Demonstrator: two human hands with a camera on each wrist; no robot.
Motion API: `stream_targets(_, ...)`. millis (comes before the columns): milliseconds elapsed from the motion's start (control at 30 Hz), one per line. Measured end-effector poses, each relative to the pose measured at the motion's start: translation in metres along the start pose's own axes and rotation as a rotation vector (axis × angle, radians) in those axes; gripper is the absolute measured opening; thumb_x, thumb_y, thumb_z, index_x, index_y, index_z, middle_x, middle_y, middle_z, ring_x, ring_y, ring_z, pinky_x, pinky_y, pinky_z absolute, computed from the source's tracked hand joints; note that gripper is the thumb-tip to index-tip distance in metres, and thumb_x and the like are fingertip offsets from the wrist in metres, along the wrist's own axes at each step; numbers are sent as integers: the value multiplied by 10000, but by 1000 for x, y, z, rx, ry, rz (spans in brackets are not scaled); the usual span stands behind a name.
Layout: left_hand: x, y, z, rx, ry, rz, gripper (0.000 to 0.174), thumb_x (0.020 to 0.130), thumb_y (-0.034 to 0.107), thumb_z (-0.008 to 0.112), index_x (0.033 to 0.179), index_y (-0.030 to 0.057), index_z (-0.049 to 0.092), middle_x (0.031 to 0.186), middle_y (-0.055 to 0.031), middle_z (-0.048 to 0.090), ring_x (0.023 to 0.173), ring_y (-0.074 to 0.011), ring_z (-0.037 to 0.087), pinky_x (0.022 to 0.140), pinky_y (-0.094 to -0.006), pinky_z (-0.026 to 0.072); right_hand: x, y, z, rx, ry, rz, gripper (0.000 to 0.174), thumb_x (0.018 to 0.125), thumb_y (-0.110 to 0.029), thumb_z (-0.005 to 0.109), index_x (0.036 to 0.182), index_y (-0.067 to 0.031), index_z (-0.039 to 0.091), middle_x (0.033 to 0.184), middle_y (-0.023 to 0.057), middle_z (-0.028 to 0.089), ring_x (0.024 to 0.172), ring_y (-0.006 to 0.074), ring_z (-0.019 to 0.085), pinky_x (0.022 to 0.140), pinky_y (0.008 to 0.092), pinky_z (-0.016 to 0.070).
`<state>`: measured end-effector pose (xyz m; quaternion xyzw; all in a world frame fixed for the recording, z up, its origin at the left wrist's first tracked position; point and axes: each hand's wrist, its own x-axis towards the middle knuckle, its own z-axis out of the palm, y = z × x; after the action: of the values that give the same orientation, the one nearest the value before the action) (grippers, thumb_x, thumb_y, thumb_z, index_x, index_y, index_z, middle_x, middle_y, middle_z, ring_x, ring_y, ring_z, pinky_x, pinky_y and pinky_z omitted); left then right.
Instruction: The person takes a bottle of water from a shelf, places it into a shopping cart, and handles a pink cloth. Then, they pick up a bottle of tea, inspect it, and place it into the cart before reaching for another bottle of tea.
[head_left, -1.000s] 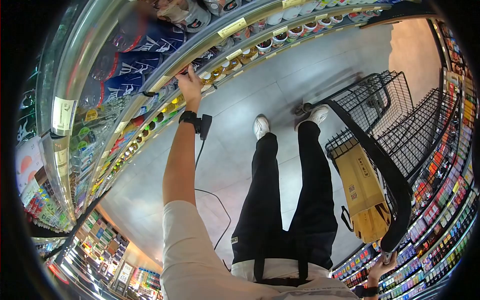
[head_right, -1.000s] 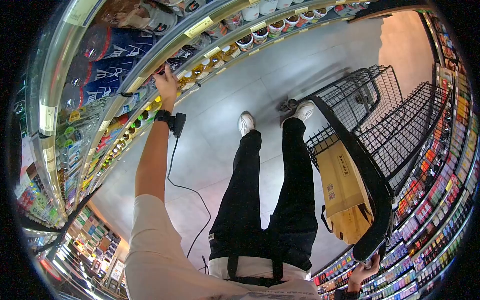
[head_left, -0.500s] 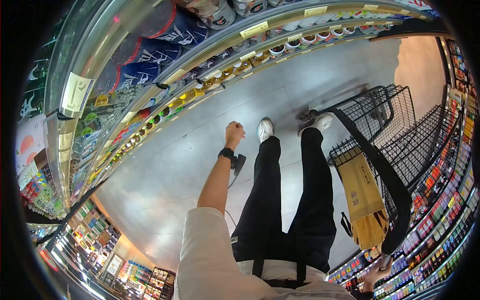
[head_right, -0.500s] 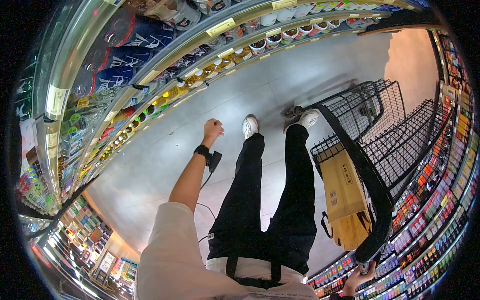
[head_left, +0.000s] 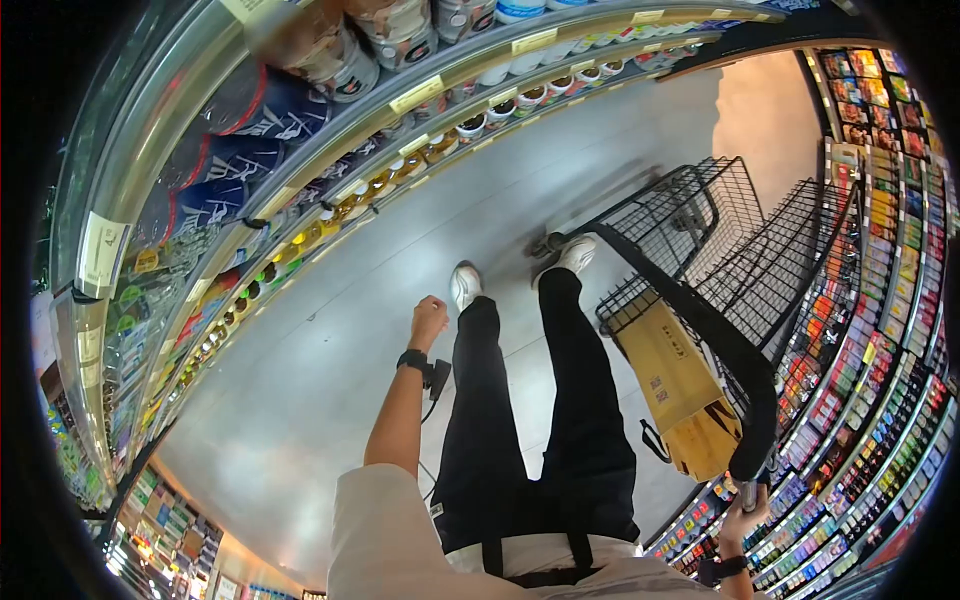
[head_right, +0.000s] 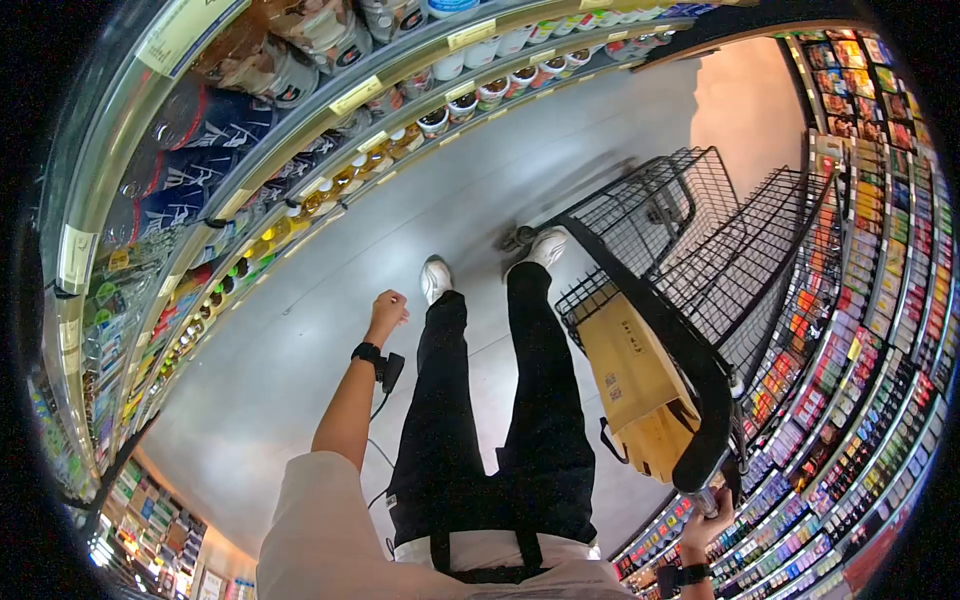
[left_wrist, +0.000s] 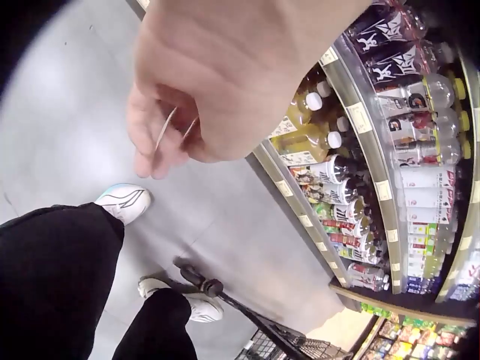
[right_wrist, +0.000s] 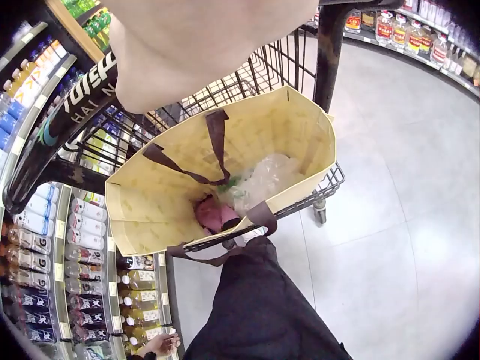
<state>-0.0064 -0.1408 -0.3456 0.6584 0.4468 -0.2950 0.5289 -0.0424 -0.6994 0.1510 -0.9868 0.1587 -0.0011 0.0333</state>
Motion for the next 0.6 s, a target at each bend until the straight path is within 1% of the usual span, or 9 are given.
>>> stream_targets(100,4,-3,16,56,-2,39,193,935,183,564,944,20,668,722,-145,709,591,-227,697,561,-338,547,0,-11,13,-4,242,-156,184,737,-20,583,903,56,602,733,195,571,659,345,500,645,439,401)
stream_targets(167,11,-11,25,132,38,92,191,929,183,558,935,31,674,729,-147,711,605,-245,704,590,-357,550,1,-13,14,13,219,-105,155,719,-6,576,867,43,573,727,179,549,664,329,481,651,436,392)
stream_targets(267,8,5,30,19,73,104,191,921,180,550,925,41,681,743,-146,716,626,-266,711,619,-379,550,3,-14,4,51,62,2,138,699,11,566,832,29,535,706,154,508,654,311,447,642,428,379)
stream_targets(333,12,13,30,61,71,147,192,920,183,555,925,40,683,750,-148,718,643,-267,715,634,-384,547,8,-32,2,124,15,47,120,694,17,557,802,18,504,683,141,474,637,302,422,627,423,364)
stream_targets(367,13,17,29,67,61,152,192,919,185,556,924,42,684,751,-148,718,650,-270,716,638,-385,546,9,-34,2,89,22,-1,97,706,17,549,779,16,485,660,132,446,608,272,391,589,410,340)
stream_targets(467,27,18,28,123,85,204,194,917,192,561,921,47,689,755,-149,718,669,-279,716,643,-389,544,13,-40,-3,100,-51,47,92,713,14,545,769,16,472,654,121,427,607,232,364,571,391,325)
stream_targets(500,28,22,26,148,102,227,195,916,195,562,920,49,691,756,-150,718,675,-282,716,644,-390,543,14,-36,-3,88,-60,31,99,720,15,545,762,17,456,654,109,421,616,206,342,558,377,313)
stream_targets(600,29,35,21,146,97,171,191,908,199,571,913,56,698,762,-153,719,677,-298,708,641,-399,539,10,-32,4,127,37,5,81,725,9,546,784,26,493,647,108,425,607,218,359,560,374,323)
